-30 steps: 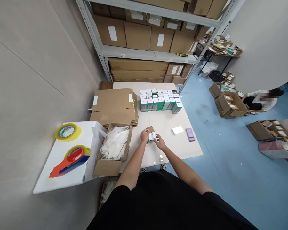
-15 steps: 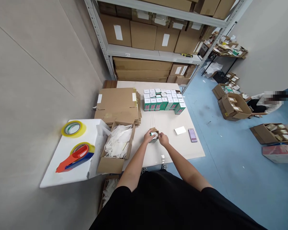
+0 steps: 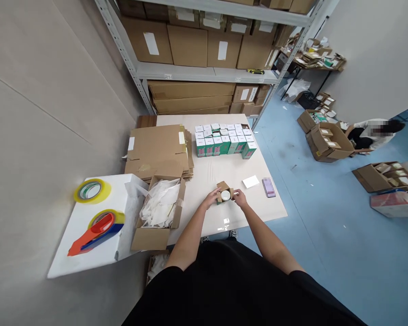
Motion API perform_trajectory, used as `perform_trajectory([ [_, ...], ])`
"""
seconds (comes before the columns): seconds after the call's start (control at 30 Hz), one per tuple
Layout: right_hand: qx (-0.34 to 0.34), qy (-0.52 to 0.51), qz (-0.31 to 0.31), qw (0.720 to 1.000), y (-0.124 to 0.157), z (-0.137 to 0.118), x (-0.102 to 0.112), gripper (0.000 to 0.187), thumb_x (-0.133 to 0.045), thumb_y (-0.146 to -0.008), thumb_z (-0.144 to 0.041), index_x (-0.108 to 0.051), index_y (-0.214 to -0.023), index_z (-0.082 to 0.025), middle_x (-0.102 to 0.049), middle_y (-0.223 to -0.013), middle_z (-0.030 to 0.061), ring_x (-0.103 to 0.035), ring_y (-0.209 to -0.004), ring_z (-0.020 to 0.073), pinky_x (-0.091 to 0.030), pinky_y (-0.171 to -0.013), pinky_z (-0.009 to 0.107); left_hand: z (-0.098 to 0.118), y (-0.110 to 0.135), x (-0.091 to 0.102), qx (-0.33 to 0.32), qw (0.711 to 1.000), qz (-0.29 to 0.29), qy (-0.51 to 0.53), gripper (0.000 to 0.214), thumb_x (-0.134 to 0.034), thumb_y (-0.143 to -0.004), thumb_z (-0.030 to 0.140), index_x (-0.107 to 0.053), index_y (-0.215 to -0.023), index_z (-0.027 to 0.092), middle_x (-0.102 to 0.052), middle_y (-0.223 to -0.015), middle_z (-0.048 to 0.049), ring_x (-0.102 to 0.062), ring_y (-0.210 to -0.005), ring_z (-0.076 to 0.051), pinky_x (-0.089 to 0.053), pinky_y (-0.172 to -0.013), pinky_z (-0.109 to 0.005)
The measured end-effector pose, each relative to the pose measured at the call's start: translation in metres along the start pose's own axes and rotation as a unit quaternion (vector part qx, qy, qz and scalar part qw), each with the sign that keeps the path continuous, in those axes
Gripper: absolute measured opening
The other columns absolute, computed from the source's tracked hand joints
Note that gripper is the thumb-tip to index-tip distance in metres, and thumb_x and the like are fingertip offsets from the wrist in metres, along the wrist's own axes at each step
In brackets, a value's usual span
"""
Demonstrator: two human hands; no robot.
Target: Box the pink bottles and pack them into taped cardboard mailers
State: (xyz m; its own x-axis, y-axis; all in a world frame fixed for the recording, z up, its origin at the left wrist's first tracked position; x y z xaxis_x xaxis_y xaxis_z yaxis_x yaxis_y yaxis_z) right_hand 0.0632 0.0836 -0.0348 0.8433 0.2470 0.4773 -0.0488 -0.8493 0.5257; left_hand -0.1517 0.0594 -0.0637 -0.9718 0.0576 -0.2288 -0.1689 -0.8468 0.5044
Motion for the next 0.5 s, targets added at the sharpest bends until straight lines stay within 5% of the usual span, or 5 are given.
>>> perform_trajectory([
  [0.1,0.029,0.023,0.032,0.999,0.003,0.000,-0.002,0.033,-0.056,-0.086,-0.024,-0.057,-0.120,-0.025,-0.077,-0.096,0.0005,-0.074,-0.083,0.0180,-0.056,-0.080,0.031,0.002,0.001,0.003,-0.022,1.000,0.009,-0.013,0.075,-0.080,-0.077,0.029,-0.060,-0.149,0.024,-0.062,-0.149,-0.0152,-0.067,-0.122,-0.027,-0.056,-0.099,-0.041],
  [0.27,0.175,0.115,0.037,0.977,0.008,-0.020,-0.008,0.027,-0.055,-0.091,-0.025,-0.068,-0.115,-0.026,-0.070,-0.123,0.0056,-0.068,-0.103,0.0216,-0.052,-0.096,0.035,0.004,0.005,-0.002,-0.045,0.991,0.045,-0.122,0.079,-0.084,-0.074,0.031,-0.060,-0.149,0.026,-0.069,-0.138,-0.0115,-0.067,-0.119,-0.028,-0.053,-0.104,-0.041],
  [0.4,0.169,0.209,-0.006,0.963,0.009,-0.030,-0.015,0.047,-0.077,-0.080,-0.030,-0.068,-0.126,-0.024,-0.061,-0.138,0.0128,-0.059,-0.122,0.0313,-0.049,-0.102,0.041,0.005,0.011,-0.004,-0.045,0.979,0.016,-0.200,0.113,-0.097,-0.057,0.029,-0.048,-0.158,0.029,-0.067,-0.138,-0.0104,-0.067,-0.117,-0.030,-0.052,-0.105,-0.043],
  [0.5,0.153,0.249,0.018,0.956,0.007,-0.033,-0.022,0.061,-0.088,-0.071,-0.032,-0.067,-0.128,-0.026,-0.043,-0.160,0.0146,-0.045,-0.139,0.0382,-0.046,-0.106,0.047,0.003,0.011,-0.003,-0.076,0.971,0.046,-0.223,0.113,-0.099,-0.049,0.026,-0.055,-0.152,0.026,-0.065,-0.137,-0.0132,-0.062,-0.123,-0.035,-0.049,-0.110,-0.048],
])
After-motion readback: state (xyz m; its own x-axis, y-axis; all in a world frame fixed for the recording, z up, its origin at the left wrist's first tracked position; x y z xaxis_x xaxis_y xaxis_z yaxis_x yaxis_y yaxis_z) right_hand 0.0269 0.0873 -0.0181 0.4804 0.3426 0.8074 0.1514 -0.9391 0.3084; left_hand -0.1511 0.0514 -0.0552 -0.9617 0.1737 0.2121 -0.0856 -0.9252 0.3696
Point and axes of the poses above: each hand's wrist, its own y-axis away from the middle knuckle, its own x-axis out of the back of the hand, z = x × y, the point moved 1 cm from there along -y, towards the middle knuckle
